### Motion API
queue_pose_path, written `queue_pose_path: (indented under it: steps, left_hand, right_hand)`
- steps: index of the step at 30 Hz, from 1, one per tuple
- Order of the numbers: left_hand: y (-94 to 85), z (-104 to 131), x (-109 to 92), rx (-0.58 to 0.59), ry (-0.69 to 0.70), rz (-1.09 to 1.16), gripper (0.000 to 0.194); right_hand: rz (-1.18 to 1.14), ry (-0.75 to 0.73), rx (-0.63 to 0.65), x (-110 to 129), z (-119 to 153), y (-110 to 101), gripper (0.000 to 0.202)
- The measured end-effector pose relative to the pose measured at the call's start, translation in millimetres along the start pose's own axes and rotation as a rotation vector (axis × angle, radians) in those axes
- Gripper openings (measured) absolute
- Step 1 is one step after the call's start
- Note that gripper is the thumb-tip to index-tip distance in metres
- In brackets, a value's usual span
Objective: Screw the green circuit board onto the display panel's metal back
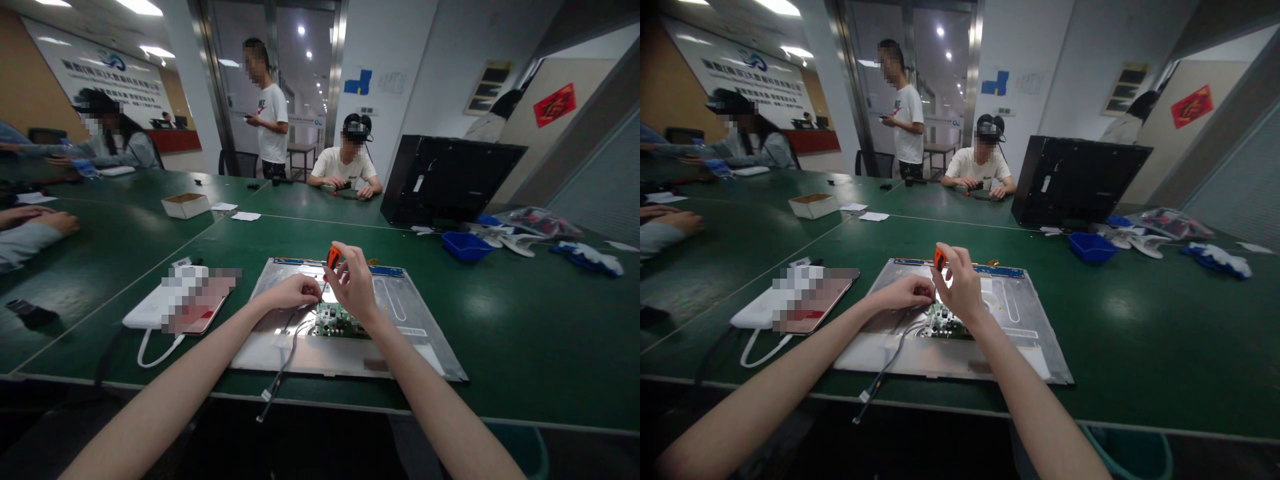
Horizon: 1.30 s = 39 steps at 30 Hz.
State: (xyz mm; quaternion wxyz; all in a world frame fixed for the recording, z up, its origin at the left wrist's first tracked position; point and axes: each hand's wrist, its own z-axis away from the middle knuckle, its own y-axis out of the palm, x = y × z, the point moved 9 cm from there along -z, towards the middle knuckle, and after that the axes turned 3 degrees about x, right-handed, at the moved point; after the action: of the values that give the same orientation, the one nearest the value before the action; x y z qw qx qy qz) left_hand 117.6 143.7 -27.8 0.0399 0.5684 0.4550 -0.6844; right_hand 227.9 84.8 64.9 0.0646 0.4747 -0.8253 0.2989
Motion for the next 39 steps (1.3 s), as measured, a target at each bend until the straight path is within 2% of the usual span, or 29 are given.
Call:
queue_pose_path:
  steps: [8, 15, 18, 21, 30, 39]
  left_hand:
    - [0.5, 1.2, -5.8, 0.005, 0.002, -0.007, 0.003]
    - [0.0, 0.6, 0.2, 0.008, -0.004, -0.024, 0.004]
    - [-0.4, 0.8, 0.5, 0.002, -0.014, -0.015, 0.005]
    - [-0.2, 1.3, -1.9, 0.003, -0.012, -0.023, 0.005]
    - [0.7, 1.7, -6.3, 0.016, -0.008, -0.008, 0.004]
    - [-0.6, 0.7, 0.2, -0.001, 0.001, -0.026, 0.005]
  right_hand:
    - [0.001, -0.013, 0.046, 4.5, -1.8, 0.9, 0.048]
    - [0.021, -0.004, -0.067, -4.3, 2.2, -3.3, 0.047]
    - [0.02, -0.024, -0.083, -1.0, 1.3, -5.4, 0.039]
    - [0.014, -0.041, -0.071, 3.5, -0.6, -6.8, 0.034]
    - [-0.003, -0.06, 0.019, 7.9, -0.4, -1.9, 0.043]
    - [0.015, -0.024, -0.1, 0.2, 2.4, -6.6, 0.04]
